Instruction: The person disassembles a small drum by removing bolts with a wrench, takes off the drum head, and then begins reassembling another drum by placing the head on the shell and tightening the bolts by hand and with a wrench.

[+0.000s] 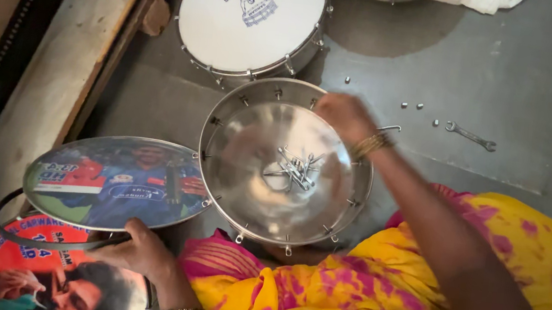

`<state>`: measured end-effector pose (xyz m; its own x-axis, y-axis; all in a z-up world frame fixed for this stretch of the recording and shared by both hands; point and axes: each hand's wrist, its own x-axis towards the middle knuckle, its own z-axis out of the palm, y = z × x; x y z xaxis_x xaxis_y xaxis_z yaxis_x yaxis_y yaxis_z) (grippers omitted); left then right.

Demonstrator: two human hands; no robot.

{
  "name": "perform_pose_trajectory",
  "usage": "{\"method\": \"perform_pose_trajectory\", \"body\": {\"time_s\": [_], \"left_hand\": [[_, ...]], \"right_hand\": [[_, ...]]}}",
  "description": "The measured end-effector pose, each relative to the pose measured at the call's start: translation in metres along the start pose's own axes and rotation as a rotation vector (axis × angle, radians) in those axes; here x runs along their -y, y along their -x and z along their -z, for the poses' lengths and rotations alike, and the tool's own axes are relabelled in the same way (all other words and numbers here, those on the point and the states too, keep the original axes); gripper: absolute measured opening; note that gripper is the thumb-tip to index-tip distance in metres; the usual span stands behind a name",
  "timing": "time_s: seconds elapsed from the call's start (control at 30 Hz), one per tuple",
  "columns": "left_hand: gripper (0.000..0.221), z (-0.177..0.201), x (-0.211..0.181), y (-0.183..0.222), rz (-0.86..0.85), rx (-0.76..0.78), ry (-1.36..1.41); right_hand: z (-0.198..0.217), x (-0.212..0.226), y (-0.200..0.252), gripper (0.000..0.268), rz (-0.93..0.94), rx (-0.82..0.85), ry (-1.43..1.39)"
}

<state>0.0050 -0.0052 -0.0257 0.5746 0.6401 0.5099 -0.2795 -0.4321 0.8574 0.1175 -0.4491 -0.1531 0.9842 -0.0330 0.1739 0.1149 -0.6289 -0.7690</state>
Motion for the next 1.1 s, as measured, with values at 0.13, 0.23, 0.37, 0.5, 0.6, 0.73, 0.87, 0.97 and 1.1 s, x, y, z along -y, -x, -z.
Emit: {"method": "perform_pose_trajectory", "body": {"time_s": [0.13,0.23,0.37,0.5,0.6,0.73,0.87,0.97,1.1], "left_hand": [[0.05,0.001,0.002,-0.002,0.03,-0.02,-0.155],[0.054,0.0,0.006,-0.001,0.009,-0.028,-0.195],[0.055,0.004,0.009,0.0,0.001,-0.026,-0.171],[0.069,0.007,0.017,-0.001,-0.006,-0.028,-0.239],[0.065,0.007,0.024,-0.002,-0.03,-0.035,-0.219],[0.077,-0.006,0.008,-0.002,-0.043,-0.075,-0.164],[0.072,-0.017,-0.03,0.004,0.129,-0.026,-0.002],[0.071,-0.024,-0.046,-0.001,0.143,-0.035,-0.029],[0.07,-0.034,-0.043,-0.006,0.116,-0.057,-0.063]], "right_hand": [[0.089,-0.082,-0.007,0.008,-0.309,-0.025,0.607],[0.12,-0.124,0.032,0.022,-0.751,0.035,0.608],[0.104,-0.16,0.061,0.04,-1.009,0.022,0.511],[0.09,-0.182,0.046,0.016,-0.88,-0.205,0.47],[0.085,-0.186,0.039,0.02,-0.771,-0.326,0.331],[0.068,-0.173,0.033,0.022,-0.709,-0.263,0.164],[0.046,-0.162,0.015,0.021,-0.505,-0.158,0.336],[0.037,-0.163,-0.005,0.014,-0.521,-0.012,0.302],[0.028,-0.164,-0.033,0.016,-0.382,-0.002,0.24]]}}
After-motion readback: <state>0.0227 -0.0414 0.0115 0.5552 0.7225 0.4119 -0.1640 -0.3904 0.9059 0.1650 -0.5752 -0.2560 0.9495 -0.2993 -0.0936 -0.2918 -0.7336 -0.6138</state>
